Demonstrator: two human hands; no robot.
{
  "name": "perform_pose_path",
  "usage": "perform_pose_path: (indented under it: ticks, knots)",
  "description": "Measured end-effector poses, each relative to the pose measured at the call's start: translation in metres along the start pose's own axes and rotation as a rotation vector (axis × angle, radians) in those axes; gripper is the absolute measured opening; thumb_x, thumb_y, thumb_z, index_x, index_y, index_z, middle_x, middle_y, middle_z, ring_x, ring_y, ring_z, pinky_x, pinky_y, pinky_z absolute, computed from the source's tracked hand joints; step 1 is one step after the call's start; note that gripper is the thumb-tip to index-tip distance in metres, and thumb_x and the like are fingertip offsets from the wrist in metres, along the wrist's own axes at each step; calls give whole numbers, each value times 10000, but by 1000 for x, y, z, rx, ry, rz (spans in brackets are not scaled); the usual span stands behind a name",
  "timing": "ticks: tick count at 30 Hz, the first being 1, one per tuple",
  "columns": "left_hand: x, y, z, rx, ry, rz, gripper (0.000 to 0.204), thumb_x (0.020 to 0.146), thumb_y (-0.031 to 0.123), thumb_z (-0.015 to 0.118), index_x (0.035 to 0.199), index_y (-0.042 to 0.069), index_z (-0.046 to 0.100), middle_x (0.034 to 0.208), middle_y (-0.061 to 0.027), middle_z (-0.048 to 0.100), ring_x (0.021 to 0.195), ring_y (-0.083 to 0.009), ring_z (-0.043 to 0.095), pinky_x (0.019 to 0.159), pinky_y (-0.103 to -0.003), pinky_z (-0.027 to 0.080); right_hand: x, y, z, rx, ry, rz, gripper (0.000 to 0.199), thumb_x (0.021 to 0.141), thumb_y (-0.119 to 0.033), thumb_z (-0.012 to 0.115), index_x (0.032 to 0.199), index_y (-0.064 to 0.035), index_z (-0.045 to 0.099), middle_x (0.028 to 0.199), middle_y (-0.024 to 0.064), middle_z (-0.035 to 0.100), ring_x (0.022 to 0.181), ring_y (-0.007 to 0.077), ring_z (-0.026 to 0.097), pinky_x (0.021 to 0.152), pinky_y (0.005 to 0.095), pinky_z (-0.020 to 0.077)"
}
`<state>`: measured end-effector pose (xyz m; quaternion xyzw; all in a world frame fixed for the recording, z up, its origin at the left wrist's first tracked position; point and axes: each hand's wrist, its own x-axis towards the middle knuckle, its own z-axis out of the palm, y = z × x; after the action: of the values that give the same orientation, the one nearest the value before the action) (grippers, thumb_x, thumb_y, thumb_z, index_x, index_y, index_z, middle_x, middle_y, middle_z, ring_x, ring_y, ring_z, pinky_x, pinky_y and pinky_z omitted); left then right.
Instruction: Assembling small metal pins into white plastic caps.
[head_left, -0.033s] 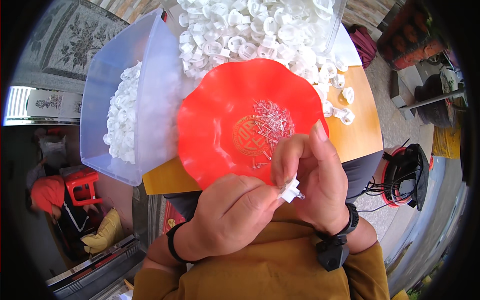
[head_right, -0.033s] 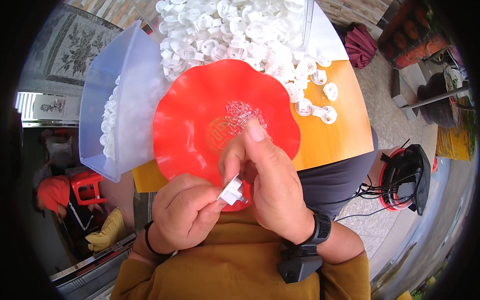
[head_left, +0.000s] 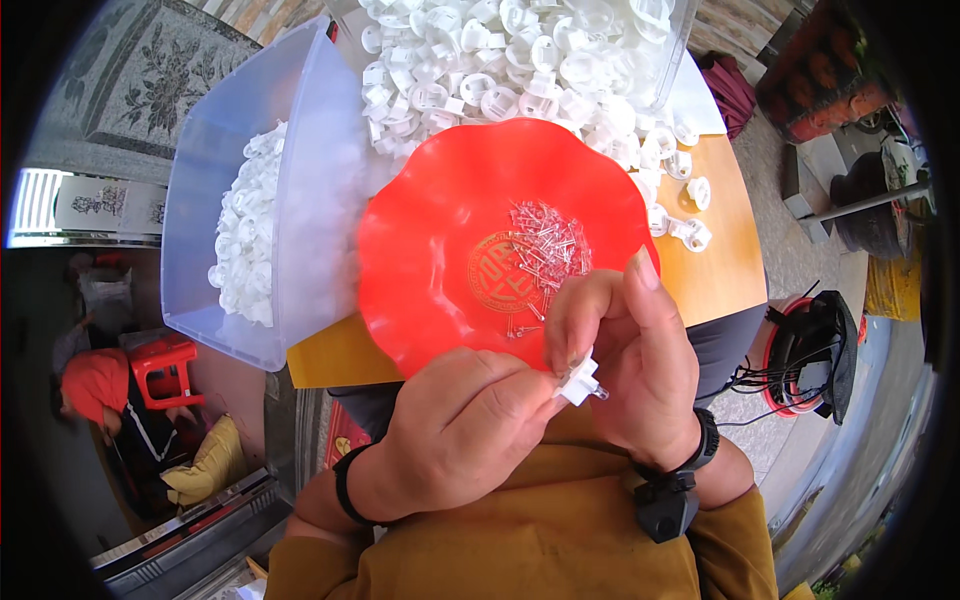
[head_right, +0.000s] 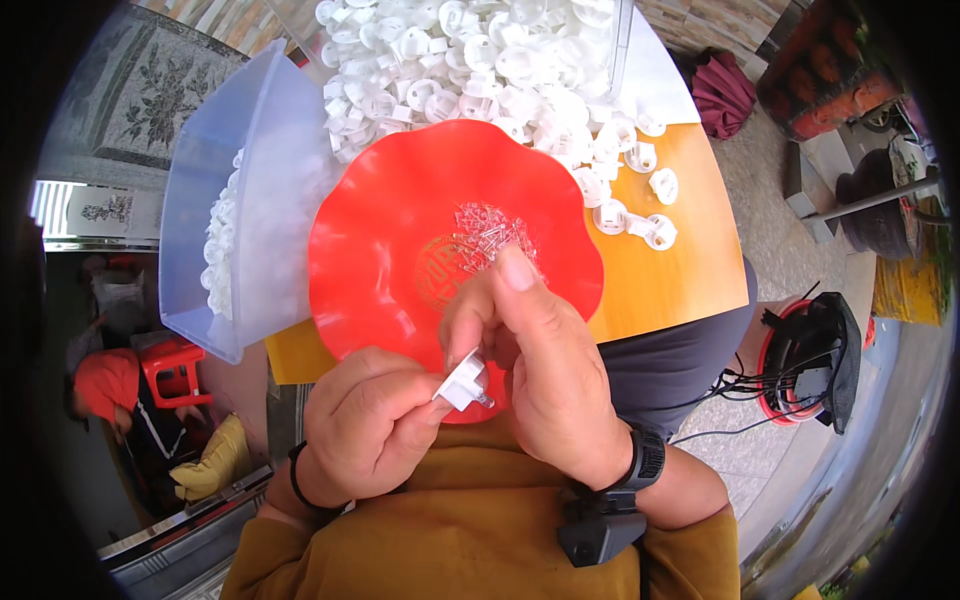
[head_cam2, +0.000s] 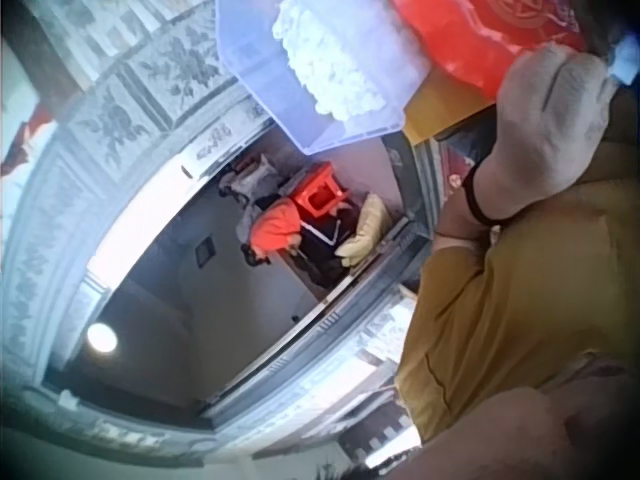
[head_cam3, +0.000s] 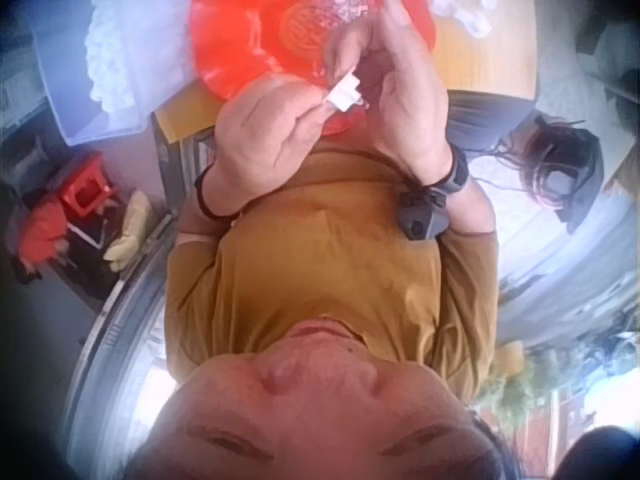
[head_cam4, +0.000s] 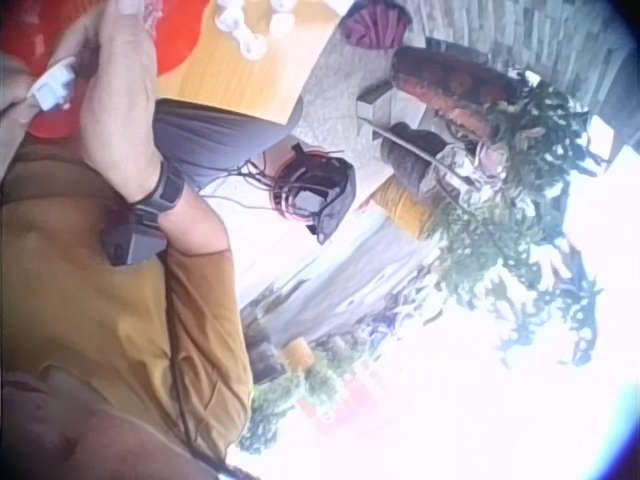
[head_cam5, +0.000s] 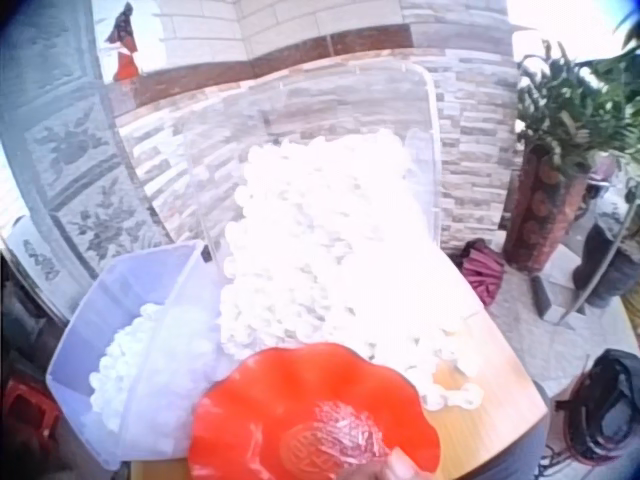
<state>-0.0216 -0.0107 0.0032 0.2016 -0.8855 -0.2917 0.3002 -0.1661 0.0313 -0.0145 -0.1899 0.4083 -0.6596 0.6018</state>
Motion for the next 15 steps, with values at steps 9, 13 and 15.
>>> perform_pose_path:
  ticks: [9,13,15]
  knots:
    - [-1,-1,-5,-65,22,-47,121,789,31,644,881,3,570,711,-102,581,559,-218,544,491,-304,435,-3,1,-7,-92,-113,-81,492,985,-388,303,744,-20,522,706,47,512,634,106,439,609,241,368]
    - [-2,-2,-6,-81,25,-49,124,799,51,651,881,7,569,710,-99,581,560,-214,542,496,-303,435,-2,3,-11,-106,-157,-92,468,982,-375,321,766,-18,533,721,47,525,642,104,443,612,238,368]
    - [-3,-4,-7,-89,25,-53,125,802,56,653,880,10,568,711,-97,580,560,-214,541,497,-304,434,-2,3,-15,-105,-187,-106,453,980,-367,337,787,-14,544,731,46,532,647,102,445,614,236,368]
